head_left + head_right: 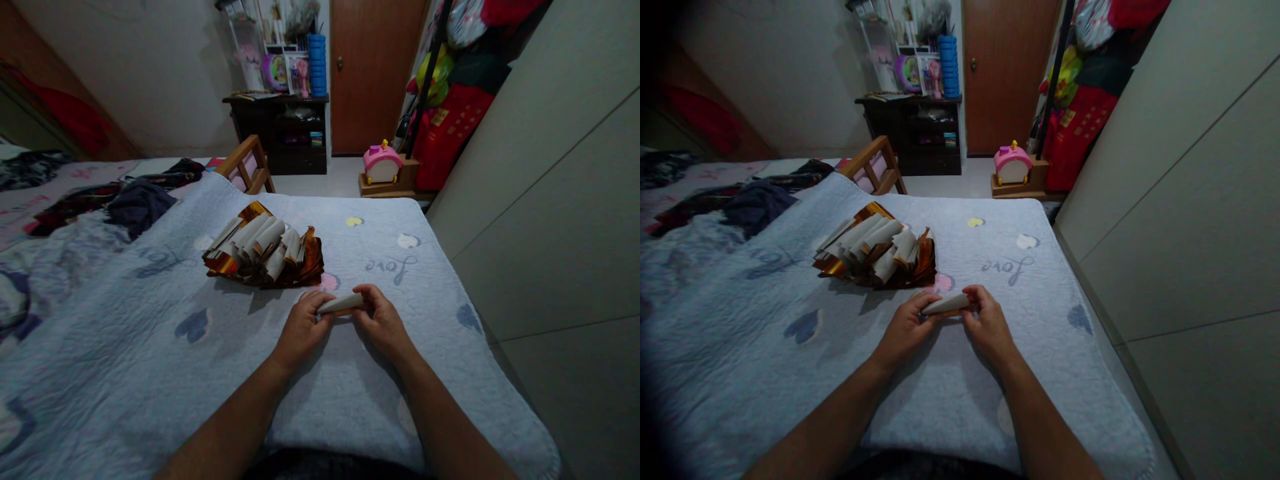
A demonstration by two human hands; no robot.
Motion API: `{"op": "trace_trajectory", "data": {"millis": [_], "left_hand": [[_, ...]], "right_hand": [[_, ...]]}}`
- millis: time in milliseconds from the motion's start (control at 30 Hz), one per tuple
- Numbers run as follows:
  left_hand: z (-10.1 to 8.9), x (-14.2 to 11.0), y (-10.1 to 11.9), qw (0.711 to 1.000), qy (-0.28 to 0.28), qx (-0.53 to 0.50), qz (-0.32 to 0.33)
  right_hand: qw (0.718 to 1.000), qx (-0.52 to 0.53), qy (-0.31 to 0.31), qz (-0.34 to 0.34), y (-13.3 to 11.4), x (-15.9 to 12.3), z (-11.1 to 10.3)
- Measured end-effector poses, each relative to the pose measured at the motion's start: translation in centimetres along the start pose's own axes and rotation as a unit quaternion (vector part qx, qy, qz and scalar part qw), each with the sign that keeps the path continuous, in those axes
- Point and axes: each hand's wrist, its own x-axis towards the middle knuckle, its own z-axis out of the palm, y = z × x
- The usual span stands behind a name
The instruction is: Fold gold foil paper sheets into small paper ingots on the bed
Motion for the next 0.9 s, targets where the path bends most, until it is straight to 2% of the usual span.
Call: {"op": "trace_trajectory", "data": {"millis": [100,200,333,467,567,633,800,900], "left_hand": [[-0.3,0.1,0.5,0.997,-0.023,0.052,0.046],[-0.3,0.1,0.7,0.997,-0.028,0.053,0.055],[0.3,-0.1,0.3,1.0,-0.013,-0.027,-0.007],[0.9,-0.1,-0.2,0.982,0.002,-0.169,-0.081],[1.1,0.0,-0.3,0.974,-0.003,-0.204,-0.098],[0.9,0.0,-0.3,0.981,-0.013,-0.174,-0.083],[0.5,0.1,-0.4,1.0,-0.01,-0.009,0.008],[0.5,0.0,-0.4,1.0,-0.002,0.008,0.021]], "right_hand": [[0.998,-0.062,-0.006,-0.025,-0.4,0.1,-0.3],[0.994,-0.094,-0.01,-0.049,-0.5,0.1,-0.4],[0.998,-0.05,-0.012,-0.031,-0.5,0.0,-0.3],[0.999,0.045,-0.02,0.001,0.0,-0.1,0.1],[0.999,0.032,-0.007,0.012,0.3,-0.1,0.2],[1.0,-0.009,-0.001,0.007,0.3,-0.1,0.2],[0.997,-0.073,0.001,-0.009,-0.3,-0.1,0.1],[0.997,-0.077,-0.016,-0.005,-0.7,-0.2,0.0]]}}
